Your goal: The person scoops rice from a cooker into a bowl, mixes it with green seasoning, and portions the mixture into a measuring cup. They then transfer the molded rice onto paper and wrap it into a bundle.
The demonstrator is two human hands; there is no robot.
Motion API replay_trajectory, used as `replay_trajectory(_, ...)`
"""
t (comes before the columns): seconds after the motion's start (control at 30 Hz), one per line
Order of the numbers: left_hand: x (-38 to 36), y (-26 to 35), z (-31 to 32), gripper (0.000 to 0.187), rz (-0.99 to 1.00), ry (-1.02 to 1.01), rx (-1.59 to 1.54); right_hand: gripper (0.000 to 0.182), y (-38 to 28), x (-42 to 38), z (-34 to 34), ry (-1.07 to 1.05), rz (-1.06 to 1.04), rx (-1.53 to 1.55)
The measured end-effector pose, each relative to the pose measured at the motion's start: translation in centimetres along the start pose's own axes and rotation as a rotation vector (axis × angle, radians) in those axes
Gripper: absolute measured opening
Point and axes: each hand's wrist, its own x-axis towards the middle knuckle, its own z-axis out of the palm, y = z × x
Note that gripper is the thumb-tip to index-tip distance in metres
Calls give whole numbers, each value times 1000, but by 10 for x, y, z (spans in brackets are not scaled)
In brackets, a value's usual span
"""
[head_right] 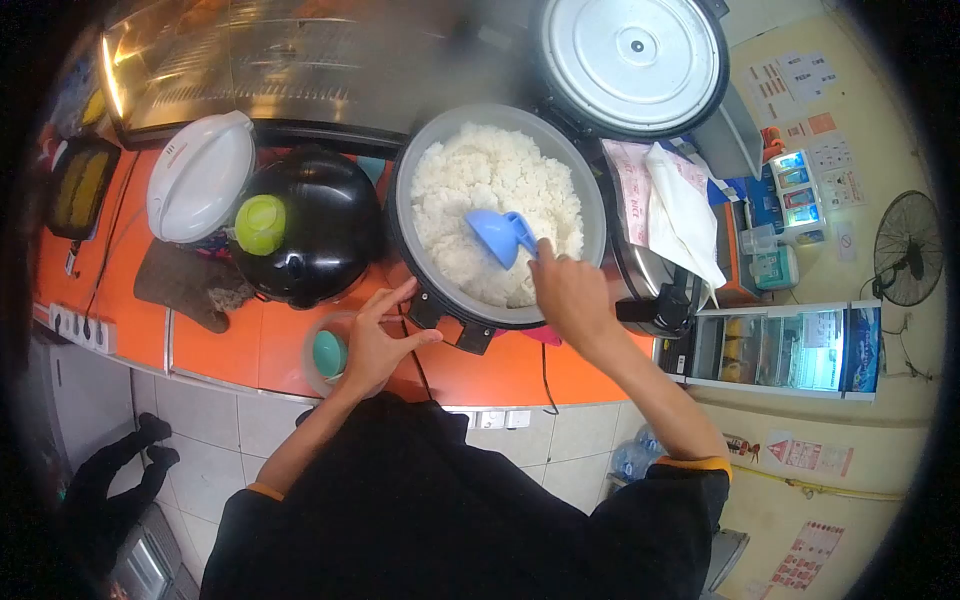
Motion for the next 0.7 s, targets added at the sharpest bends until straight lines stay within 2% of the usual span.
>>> replay_trajectory(0.13, -1, 0, 1, 75, 14, 8, 7, 26, -20, -7, 24, -94, -122, 186)
replay_trajectory(0.33, 1, 3, 0, 75, 3, 6, -23, 27, 1, 2, 18, -113, -246, 417)
replay_trajectory(0.57, 5, 3, -2, 74, 20, -26, -10, 27, 2, 27, 32, -104, -289, 436)
replay_trajectory(0.63, 6, 4, -2, 75, 18, -36, 7, 28, 18, 24, 20, -208, -280, 576)
replay_trajectory(0.7, 2, 4, -1, 75, 26, -12, 59, 27, 33, 23, 3, -222, -266, 577)
